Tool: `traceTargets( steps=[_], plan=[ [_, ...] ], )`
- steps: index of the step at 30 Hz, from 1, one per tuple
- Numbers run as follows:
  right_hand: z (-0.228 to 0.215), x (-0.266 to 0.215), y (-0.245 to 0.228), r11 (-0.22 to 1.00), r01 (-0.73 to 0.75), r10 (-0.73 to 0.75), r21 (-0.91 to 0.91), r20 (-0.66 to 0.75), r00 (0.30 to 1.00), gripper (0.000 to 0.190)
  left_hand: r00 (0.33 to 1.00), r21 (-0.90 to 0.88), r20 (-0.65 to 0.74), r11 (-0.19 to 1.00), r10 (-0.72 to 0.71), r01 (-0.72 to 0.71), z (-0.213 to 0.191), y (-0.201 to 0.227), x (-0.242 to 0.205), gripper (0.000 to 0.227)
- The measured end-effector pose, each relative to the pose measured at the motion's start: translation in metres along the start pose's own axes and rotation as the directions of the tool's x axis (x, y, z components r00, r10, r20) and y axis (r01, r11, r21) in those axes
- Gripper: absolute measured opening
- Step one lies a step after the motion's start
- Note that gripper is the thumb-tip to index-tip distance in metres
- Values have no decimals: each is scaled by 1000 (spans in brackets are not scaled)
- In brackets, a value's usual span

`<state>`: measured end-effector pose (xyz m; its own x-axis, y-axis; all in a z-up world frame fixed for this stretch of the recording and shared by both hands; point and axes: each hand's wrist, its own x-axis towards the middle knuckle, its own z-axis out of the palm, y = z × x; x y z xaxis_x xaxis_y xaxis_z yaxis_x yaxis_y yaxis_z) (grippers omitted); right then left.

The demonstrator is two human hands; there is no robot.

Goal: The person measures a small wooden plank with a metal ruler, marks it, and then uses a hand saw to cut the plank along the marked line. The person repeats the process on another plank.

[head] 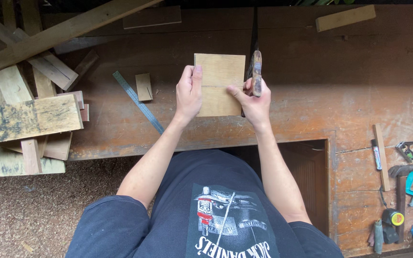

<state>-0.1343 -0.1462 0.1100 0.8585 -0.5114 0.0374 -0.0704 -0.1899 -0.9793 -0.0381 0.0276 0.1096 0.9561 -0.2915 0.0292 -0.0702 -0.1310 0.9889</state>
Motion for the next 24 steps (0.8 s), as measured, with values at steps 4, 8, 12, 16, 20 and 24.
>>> traceTargets(
  steps=[4,8,12,16,20,24],
  plan=[
    [2,-3,10,997,-8,19,74,-147,989,31,978,-229,177,962,-111,150,0,-2,0,31],
    [0,-11,25,981,31,-6,191,-130,991,29,923,-213,356,949,-147,234,-9,4,2,53],
    [-15,-21,36,948,48,-25,315,-78,997,25,846,-209,522,946,-107,248,-29,9,2,53],
    [-23,-26,40,874,-72,102,481,-37,994,19,879,102,447,967,166,-235,-39,16,6,37],
    [-26,-25,37,752,-112,121,649,30,992,17,635,323,466,550,616,-770,-46,28,4,34],
    [-30,-25,27,769,-106,87,631,62,994,25,526,339,447,408,724,-848,-45,31,0,31]
  ],
)
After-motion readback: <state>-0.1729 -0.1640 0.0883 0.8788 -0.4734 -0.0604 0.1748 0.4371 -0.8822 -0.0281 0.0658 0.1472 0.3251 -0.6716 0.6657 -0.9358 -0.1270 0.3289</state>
